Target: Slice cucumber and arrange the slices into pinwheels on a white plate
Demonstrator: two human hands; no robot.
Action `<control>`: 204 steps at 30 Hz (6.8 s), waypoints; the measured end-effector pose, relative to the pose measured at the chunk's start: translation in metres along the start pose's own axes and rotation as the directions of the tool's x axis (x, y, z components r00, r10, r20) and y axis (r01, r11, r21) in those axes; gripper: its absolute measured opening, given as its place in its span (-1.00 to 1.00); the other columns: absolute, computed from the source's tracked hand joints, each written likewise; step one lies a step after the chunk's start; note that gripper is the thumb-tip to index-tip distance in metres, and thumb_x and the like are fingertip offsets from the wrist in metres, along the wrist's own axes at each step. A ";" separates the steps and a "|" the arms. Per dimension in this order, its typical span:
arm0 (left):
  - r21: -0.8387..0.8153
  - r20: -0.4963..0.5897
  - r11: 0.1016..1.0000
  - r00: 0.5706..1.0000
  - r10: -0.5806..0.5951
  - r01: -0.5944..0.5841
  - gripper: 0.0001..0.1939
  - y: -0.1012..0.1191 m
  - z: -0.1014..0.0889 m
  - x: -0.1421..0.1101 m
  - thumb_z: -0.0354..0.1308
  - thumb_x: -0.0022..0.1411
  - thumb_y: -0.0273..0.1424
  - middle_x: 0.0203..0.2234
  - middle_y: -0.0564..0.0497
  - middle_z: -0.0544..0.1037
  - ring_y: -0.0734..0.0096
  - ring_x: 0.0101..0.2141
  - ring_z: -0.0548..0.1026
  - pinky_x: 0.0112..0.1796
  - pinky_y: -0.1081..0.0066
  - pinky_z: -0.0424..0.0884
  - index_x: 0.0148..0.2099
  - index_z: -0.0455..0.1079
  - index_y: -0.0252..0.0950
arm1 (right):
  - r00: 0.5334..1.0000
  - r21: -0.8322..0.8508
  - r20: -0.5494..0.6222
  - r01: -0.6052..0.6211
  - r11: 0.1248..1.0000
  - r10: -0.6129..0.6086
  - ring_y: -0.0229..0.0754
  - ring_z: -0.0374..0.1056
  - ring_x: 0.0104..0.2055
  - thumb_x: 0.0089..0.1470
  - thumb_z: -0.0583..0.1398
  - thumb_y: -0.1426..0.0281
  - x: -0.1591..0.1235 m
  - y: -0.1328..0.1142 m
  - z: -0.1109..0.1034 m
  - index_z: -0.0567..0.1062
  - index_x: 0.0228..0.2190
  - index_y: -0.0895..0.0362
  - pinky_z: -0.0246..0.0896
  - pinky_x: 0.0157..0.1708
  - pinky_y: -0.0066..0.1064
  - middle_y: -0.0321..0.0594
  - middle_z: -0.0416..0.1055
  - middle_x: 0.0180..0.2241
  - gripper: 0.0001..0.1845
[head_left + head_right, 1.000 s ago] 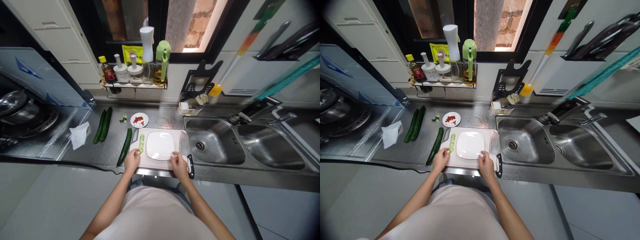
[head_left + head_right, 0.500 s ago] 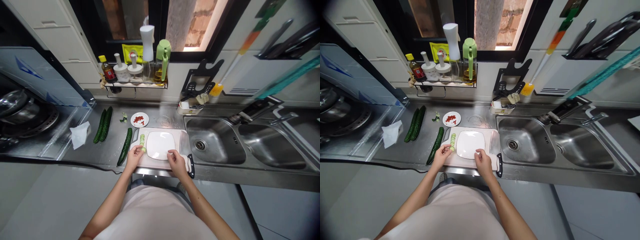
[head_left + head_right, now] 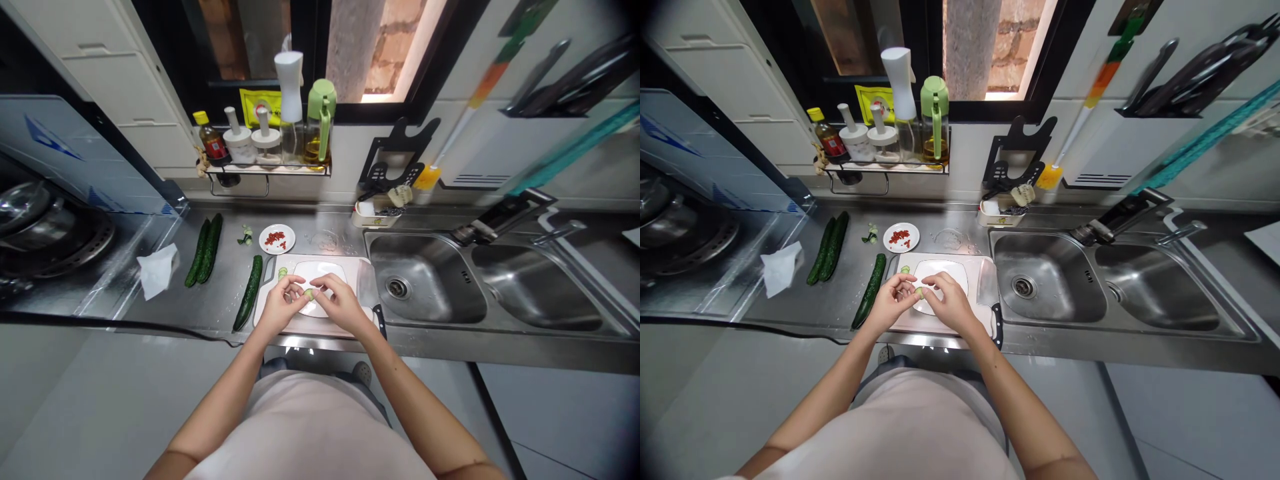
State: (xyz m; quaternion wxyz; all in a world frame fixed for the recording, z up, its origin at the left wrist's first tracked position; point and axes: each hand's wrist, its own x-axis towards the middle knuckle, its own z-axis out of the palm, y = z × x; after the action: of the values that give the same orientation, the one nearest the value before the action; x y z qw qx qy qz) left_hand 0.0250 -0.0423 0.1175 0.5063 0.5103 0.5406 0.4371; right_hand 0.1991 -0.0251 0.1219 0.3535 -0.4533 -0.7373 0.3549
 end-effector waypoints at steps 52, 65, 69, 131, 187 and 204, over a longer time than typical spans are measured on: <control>-0.185 0.048 0.982 0.998 0.044 -0.034 -0.62 -0.019 0.017 0.033 0.29 0.00 -0.34 -0.48 0.11 0.39 0.56 -0.43 0.37 -0.34 0.51 0.26 -0.11 0.38 -0.30 | 0.991 -0.208 0.113 0.099 0.973 -0.077 -0.19 0.30 -0.25 0.17 0.11 0.36 0.010 0.027 -0.008 0.46 -0.35 0.10 0.18 -0.25 -0.38 -0.20 0.42 -0.34 -0.87; -0.124 0.032 0.981 0.989 -0.144 0.147 -0.69 -0.092 0.040 0.109 0.30 -0.11 -0.49 -0.59 0.15 0.39 0.59 -0.52 0.35 -0.41 0.55 0.27 -0.23 0.40 -0.34 | 0.969 -0.342 0.159 -0.124 0.931 0.187 -0.22 0.31 -0.27 0.13 0.09 0.41 0.047 0.107 0.012 0.51 -0.31 0.16 0.09 -0.28 -0.47 -0.18 0.48 -0.30 -0.81; -0.014 0.015 0.984 0.984 -0.178 0.178 -0.66 -0.101 0.040 0.127 0.32 -0.11 -0.48 -0.61 0.16 0.38 0.59 -0.54 0.34 -0.39 0.53 0.29 -0.21 0.42 -0.35 | 0.949 -0.401 0.180 -0.169 0.901 0.258 -0.22 0.33 -0.25 0.13 0.07 0.44 0.059 0.113 0.013 0.53 -0.28 0.15 0.09 -0.27 -0.49 -0.16 0.50 -0.27 -0.77; 0.814 0.092 0.567 0.992 0.085 -0.124 -0.72 -0.102 0.042 0.132 0.04 0.30 -0.39 -0.14 -0.05 0.43 0.36 -0.18 0.43 -0.18 0.44 0.28 0.02 0.44 -0.16 | 0.897 -0.723 0.113 -0.221 0.655 0.427 -0.13 0.32 -0.10 0.28 -0.08 0.31 0.051 0.107 0.035 0.37 0.01 0.06 0.11 -0.22 -0.41 -0.11 0.41 -0.07 -0.64; 0.784 0.076 0.612 0.994 0.076 -0.107 -0.71 -0.098 0.041 0.130 0.04 0.28 -0.42 -0.14 -0.07 0.45 0.34 -0.14 0.43 -0.11 0.41 0.30 0.02 0.43 -0.19 | 0.907 -0.680 0.069 -0.262 0.685 0.415 -0.13 0.32 -0.07 0.28 -0.07 0.27 0.049 0.110 0.036 0.36 0.01 0.10 0.12 -0.17 -0.42 -0.10 0.42 -0.06 -0.62; 0.585 -0.148 0.808 0.969 0.196 -0.074 -0.78 -0.097 0.018 0.081 0.10 0.23 -0.36 -0.30 -0.02 0.50 0.45 -0.35 0.42 -0.20 0.44 0.35 -0.10 0.47 -0.27 | 0.929 -0.532 -0.034 -0.329 0.781 0.368 -0.19 0.37 -0.19 0.26 -0.04 0.26 0.011 0.091 0.031 0.41 0.01 0.10 0.14 -0.21 -0.44 -0.15 0.48 -0.14 -0.60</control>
State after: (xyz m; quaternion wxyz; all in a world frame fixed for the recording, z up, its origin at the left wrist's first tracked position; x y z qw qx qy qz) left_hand 0.0349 0.0281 0.0118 0.2388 0.6297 0.6576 0.3377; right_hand 0.2075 0.0094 0.0319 0.1169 -0.6481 -0.7217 0.2135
